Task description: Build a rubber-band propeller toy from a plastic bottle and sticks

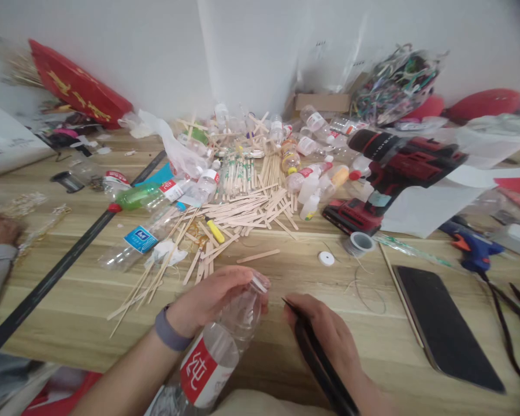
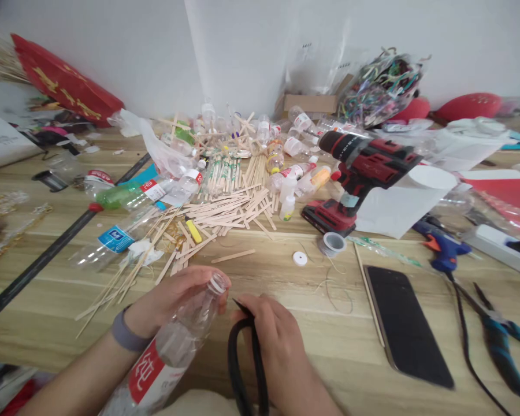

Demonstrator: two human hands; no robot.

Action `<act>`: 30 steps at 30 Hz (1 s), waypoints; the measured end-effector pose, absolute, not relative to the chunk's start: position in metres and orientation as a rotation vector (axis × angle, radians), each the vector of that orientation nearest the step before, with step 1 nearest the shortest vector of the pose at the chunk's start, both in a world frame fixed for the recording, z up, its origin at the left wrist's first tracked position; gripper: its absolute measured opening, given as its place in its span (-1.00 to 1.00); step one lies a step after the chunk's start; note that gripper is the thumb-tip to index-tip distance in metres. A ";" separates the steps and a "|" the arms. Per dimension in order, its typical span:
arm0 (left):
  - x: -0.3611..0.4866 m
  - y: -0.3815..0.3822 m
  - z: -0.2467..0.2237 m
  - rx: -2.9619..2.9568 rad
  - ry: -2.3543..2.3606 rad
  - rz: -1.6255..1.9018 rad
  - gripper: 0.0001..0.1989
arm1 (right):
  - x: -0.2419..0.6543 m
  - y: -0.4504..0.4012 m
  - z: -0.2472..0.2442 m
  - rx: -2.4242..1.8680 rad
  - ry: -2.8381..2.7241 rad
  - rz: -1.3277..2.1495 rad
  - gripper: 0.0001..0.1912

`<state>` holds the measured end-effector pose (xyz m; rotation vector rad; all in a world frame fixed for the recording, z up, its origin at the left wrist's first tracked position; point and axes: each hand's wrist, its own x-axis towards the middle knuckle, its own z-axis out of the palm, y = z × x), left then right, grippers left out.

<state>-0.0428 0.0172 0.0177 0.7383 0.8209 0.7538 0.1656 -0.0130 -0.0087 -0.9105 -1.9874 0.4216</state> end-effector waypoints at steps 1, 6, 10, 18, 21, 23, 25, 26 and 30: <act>-0.042 0.017 0.020 0.750 0.821 0.756 -0.69 | 0.164 -0.012 -0.010 -0.954 -1.994 0.409 -0.64; -0.038 0.020 0.023 0.776 0.796 0.746 -0.77 | 0.158 -0.011 -0.010 -1.014 -2.065 0.358 -0.57; -0.036 0.021 0.016 0.750 0.773 0.763 -0.73 | 0.156 -0.009 -0.004 -1.002 -2.099 0.323 -0.60; -0.032 0.016 0.019 0.705 0.827 0.795 -0.74 | 0.156 -0.008 0.008 -0.972 -2.178 0.180 -0.64; -0.031 0.015 0.020 0.716 0.846 0.800 -0.74 | 0.155 -0.008 0.008 -0.957 -2.165 0.154 -0.68; -0.031 0.014 0.019 0.747 0.873 0.796 -0.70 | 0.155 -0.008 0.009 -0.945 -2.169 0.148 -0.69; -0.032 0.015 0.019 0.839 0.914 0.758 -0.63 | 0.155 -0.008 0.009 -0.929 -2.168 0.142 -0.69; -0.033 0.015 0.019 0.896 0.937 0.726 -0.59 | 0.155 -0.009 0.009 -0.924 -2.165 0.138 -0.68; -0.036 0.016 0.025 1.065 0.997 0.621 -0.54 | 0.157 -0.011 0.009 -0.916 -2.175 0.117 -0.66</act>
